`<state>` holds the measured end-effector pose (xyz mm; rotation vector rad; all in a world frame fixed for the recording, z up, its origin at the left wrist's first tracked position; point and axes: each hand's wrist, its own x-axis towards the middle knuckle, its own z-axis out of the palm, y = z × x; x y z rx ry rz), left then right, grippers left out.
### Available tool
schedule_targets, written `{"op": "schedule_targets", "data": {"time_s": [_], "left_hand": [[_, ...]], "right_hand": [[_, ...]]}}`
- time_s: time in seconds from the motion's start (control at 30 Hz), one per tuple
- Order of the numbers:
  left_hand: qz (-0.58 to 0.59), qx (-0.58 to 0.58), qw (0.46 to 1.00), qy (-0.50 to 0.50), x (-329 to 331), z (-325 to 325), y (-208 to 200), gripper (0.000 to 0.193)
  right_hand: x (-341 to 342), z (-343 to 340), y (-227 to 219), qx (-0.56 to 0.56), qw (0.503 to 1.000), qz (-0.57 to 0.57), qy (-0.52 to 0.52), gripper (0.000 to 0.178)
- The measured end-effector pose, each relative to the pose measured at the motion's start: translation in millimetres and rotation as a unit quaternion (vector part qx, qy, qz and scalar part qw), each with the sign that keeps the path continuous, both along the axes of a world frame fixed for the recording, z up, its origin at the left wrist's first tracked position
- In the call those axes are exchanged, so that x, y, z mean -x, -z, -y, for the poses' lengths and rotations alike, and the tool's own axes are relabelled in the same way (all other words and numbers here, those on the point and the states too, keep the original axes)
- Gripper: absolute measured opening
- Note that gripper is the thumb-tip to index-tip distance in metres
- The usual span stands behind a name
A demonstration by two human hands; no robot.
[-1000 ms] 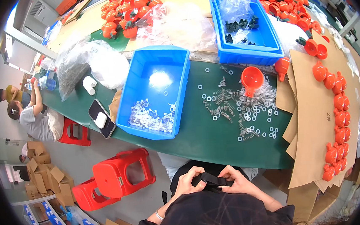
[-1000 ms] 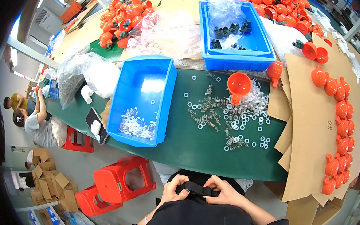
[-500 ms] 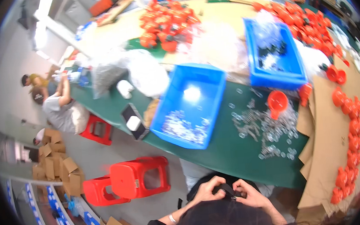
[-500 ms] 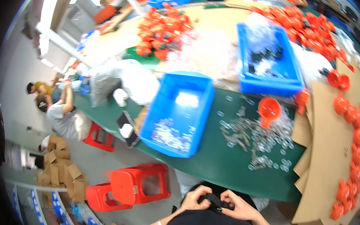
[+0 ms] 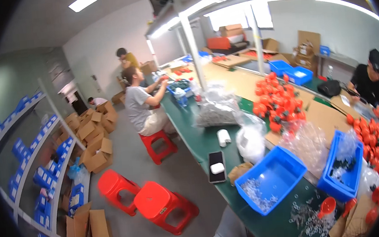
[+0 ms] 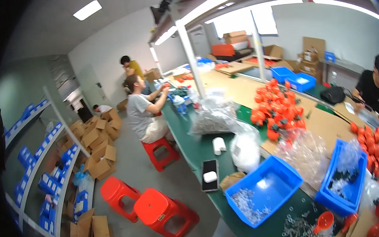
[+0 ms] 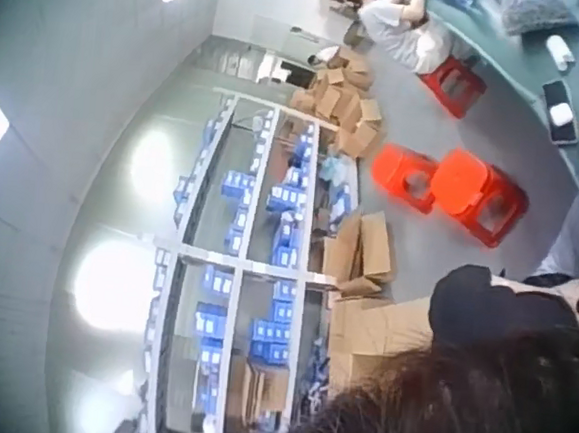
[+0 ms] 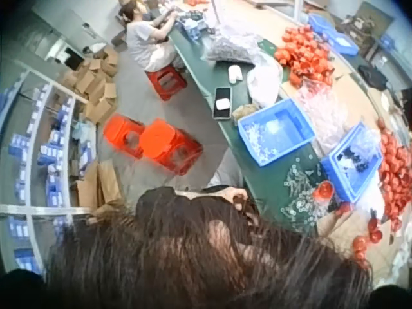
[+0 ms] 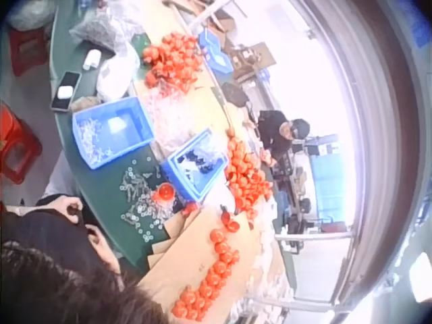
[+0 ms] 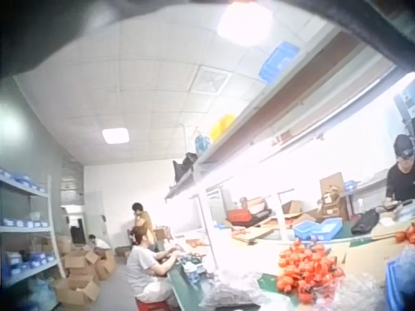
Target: Assembling small plastic parts at a manufacturing workbench and organizing boxes.
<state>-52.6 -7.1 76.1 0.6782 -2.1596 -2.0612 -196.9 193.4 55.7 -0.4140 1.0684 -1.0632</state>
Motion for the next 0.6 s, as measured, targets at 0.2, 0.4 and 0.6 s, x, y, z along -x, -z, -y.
{"op": "schedule_targets", "data": {"time_s": [0.2,0.4,0.6], "left_hand": [[0.003,-0.015,1.000,0.014,9,10,9,0.032],[0.002,-0.040,0.998,0.045,15,4,21,0.034],[-0.012,-0.118,0.984,0.133,8,-9,67,0.035]], "right_hand": [[7,9,-14,-0.064,0.990,-0.102,0.078,0.041],[11,-2,-8,-0.095,0.972,-0.153,0.153,0.044],[-11,-16,17,-0.158,0.966,-0.060,0.193,0.036]]}}
